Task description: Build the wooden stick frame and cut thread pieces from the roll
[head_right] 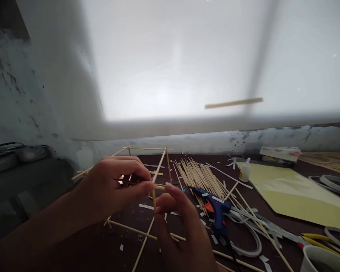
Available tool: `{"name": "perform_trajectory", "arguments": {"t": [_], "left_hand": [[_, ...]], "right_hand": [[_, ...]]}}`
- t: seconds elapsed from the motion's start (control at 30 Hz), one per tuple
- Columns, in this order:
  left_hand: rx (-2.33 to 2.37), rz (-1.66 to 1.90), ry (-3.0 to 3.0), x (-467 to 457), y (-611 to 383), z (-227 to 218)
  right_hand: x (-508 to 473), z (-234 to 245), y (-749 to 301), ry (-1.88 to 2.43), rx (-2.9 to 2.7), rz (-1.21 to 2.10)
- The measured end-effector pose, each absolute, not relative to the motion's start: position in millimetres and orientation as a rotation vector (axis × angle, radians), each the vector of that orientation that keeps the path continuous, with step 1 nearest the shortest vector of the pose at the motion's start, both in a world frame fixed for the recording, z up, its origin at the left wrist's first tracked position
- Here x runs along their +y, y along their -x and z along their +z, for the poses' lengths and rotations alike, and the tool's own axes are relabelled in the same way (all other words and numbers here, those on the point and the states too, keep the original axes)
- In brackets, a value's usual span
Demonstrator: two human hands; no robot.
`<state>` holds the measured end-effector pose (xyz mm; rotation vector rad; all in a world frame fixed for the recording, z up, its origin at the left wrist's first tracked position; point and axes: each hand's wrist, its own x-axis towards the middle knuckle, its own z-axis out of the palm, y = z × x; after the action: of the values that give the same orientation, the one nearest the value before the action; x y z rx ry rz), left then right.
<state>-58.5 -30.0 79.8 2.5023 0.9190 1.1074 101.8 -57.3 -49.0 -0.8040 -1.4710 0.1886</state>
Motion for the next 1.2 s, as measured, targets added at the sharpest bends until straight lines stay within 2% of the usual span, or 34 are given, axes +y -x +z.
{"name": "perform_trajectory", "arguments": {"t": [0.23,0.67,1.2], "left_hand": [[0.910,1.101,-2.491,-28.8,58.0,80.0],[0.880,1.038,-2.470,-25.6,56.1,83.9],[0.947,0.975,-2.490,-28.1,53.0,88.4]], "right_hand": [[-59.4,-46.3,-111.0,0.804,-1.612,0.161],[-60.9,-50.9,-108.7,0.923,-1.542,0.096],[-56.5,-51.1,-108.5,0.811,-1.539,0.113]]}}
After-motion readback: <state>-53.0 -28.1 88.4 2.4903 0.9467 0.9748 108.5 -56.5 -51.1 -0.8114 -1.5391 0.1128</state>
